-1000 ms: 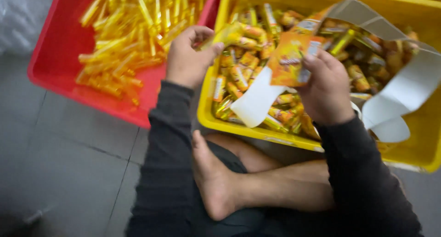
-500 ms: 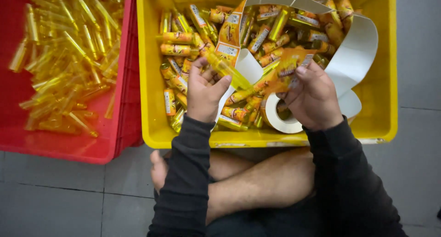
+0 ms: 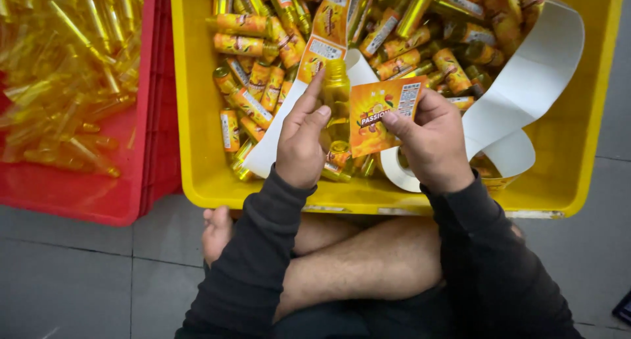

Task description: Manually applying adhesive labels to small yellow plastic bottles from a bin.

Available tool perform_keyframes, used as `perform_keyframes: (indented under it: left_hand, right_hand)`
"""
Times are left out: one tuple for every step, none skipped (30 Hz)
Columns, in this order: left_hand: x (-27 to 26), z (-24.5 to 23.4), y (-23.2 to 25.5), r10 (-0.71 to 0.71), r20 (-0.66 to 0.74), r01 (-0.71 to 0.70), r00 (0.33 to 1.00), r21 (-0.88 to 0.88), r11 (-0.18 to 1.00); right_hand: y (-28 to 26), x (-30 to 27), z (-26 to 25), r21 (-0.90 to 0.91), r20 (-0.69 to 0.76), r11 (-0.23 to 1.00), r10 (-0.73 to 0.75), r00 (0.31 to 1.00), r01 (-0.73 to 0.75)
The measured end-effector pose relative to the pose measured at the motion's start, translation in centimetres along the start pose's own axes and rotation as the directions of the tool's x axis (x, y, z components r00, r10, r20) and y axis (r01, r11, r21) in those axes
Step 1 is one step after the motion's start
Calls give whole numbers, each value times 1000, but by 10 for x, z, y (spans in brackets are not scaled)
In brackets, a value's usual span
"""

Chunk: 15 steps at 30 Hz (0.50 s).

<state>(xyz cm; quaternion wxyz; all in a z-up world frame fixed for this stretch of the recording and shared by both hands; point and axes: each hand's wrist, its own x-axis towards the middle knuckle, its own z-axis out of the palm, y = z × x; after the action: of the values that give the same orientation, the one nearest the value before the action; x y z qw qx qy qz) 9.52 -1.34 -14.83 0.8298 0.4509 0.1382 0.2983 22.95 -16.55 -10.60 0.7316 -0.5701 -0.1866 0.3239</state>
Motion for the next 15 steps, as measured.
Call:
perform_keyframes:
  left_hand:
    - [-1, 2, 6, 14, 20, -14, 1000, 13, 1000]
    - [-3, 4, 12, 27, 40, -28, 999, 26, 999]
    - [-4, 7, 13, 29, 38, -30, 999, 24, 999]
    - [-6, 11, 15, 37, 47, -37, 998, -2, 999]
    - [-6, 14, 17, 46, 57, -44, 997, -27, 999]
    - [-7, 13, 18, 49, 56, -47, 997, -28, 998]
    - [-9, 11, 18, 57, 71, -54, 996, -40, 998]
    - [-10, 10, 18, 64, 85, -60, 994, -52, 997]
    - [-12, 17, 30, 62, 83, -58, 995, -55, 997]
    - [-13, 24, 42, 25, 82, -25, 996, -3, 1000]
    - [-16, 30, 54, -15, 77, 11, 997, 50, 999]
    - [-17, 29, 51, -20, 72, 16, 997, 48, 999]
    - [-18, 28, 48, -15, 76, 12, 997, 40, 999]
    - [-18, 27, 46, -10, 79, 8, 997, 32, 999]
    - [-19, 28, 46, -11, 77, 9, 997, 31, 999]
  right_hand:
    - [-2, -2, 2, -23, -2, 999, -26, 1000, 26]
    - [-3, -5, 4, -47, -3, 998, -52, 999, 52]
    - [-5, -8, 5, -48, -1, 998, -51, 999, 51]
    - [-6, -11, 6, -82, 5, 993, -80, 997, 80]
    - [-8, -14, 7, -114, 11, 987, -111, 994, 111]
    - [-7, -15, 7, -116, 14, 987, -112, 994, 113]
    - [-7, -17, 8, -124, 11, 982, -139, 990, 139]
    - [-5, -19, 8, -132, 8, 977, -166, 986, 165]
    - [-12, -23, 12, -134, 7, 978, -162, 987, 162]
    - [-19, -27, 17, -182, 20, 974, -133, 991, 135]
    - [-25, -31, 21, -228, 30, 968, -100, 995, 104]
    - [-25, -33, 23, -229, 29, 969, -92, 995, 97]
    - [-25, -35, 25, -243, 32, 963, -115, 993, 119]
    - [-26, -36, 26, -258, 35, 956, -137, 990, 141]
    - [-26, -37, 28, -258, 35, 956, -134, 990, 139]
